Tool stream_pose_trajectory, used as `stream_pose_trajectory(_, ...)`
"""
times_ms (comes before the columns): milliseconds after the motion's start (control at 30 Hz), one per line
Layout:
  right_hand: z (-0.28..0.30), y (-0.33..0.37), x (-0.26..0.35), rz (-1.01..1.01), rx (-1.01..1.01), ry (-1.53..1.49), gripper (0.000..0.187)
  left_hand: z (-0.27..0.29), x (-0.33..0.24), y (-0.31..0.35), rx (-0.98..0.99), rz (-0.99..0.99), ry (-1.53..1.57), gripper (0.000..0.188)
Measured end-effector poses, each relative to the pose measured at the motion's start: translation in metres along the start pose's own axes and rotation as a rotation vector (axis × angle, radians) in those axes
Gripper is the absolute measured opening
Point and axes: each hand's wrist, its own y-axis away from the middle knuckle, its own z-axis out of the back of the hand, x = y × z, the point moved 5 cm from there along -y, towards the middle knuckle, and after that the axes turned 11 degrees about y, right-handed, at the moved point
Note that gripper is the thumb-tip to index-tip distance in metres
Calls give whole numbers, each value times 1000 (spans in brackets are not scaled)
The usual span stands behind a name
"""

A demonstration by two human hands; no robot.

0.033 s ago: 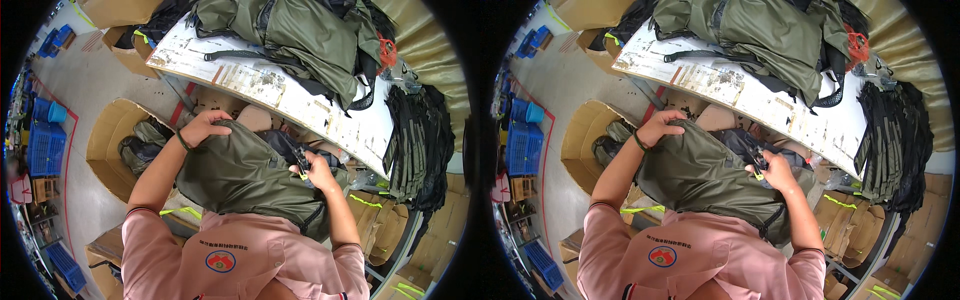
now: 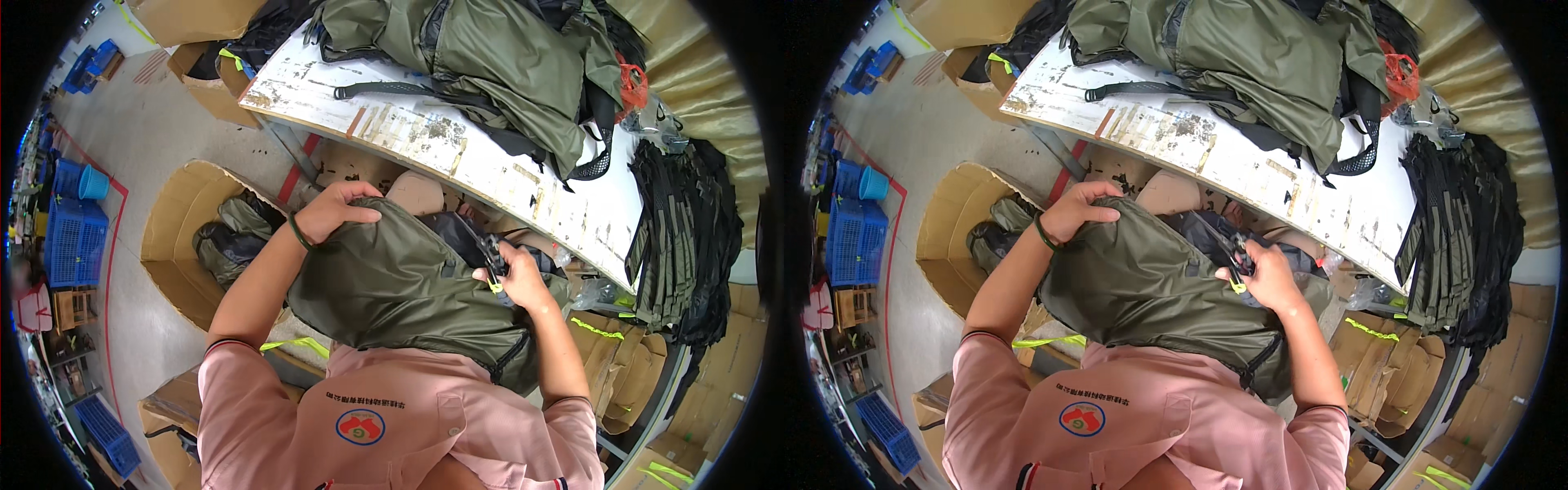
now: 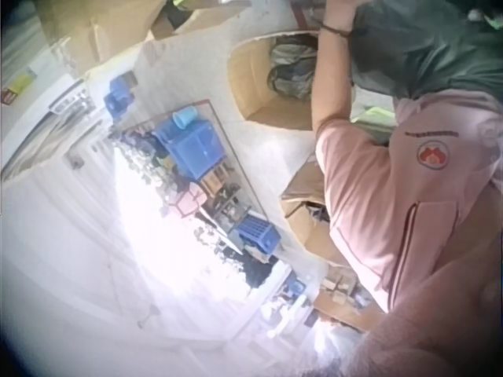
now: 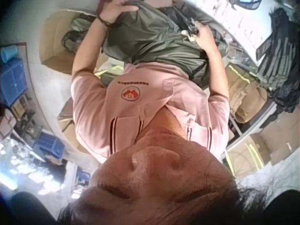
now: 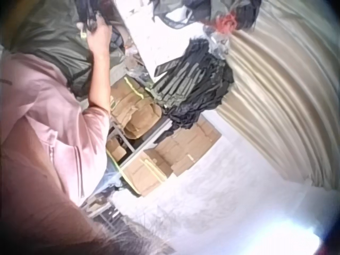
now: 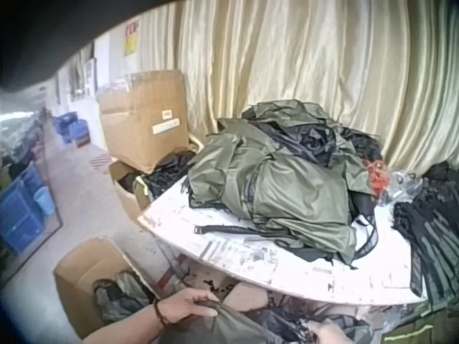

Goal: Use scissors to trim the excess material or edges from green fabric pieces in a workshop.

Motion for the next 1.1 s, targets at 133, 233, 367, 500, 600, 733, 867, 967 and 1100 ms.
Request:
stream_pose_trajectory(133,28,-16,49,225,-88,166,55,-32,-7,8,56,39,162,30)
stream_pose_trajectory(233,35,-25,66,271,-102,243,56,-44,-11,8,65,14,126,29)
stream_pose_trajectory(367,35,-29,72,293,-89,305,56,-51,-12,10,91,6,116,28)
stream_pose_trajectory(500,35,-27,75,327,-77,276,53,-51,-10,11,111,-20,131,28)
stream_pose_trajectory(600,35,-25,75,321,-61,310,51,-52,-9,11,117,-14,118,28)
stream_pose_trajectory(733,36,-23,69,283,-34,291,50,-57,-15,14,109,-20,106,28)
stream_pose_trajectory(867,38,-22,68,327,-105,190,48,-57,-15,14,121,-60,88,28)
stream_pose_trajectory(967,35,-21,70,349,-115,209,48,-56,-11,14,120,-37,90,28)
stream_pose_trajectory(1100,36,-17,72,339,-78,264,50,-58,-9,15,111,-5,107,27)
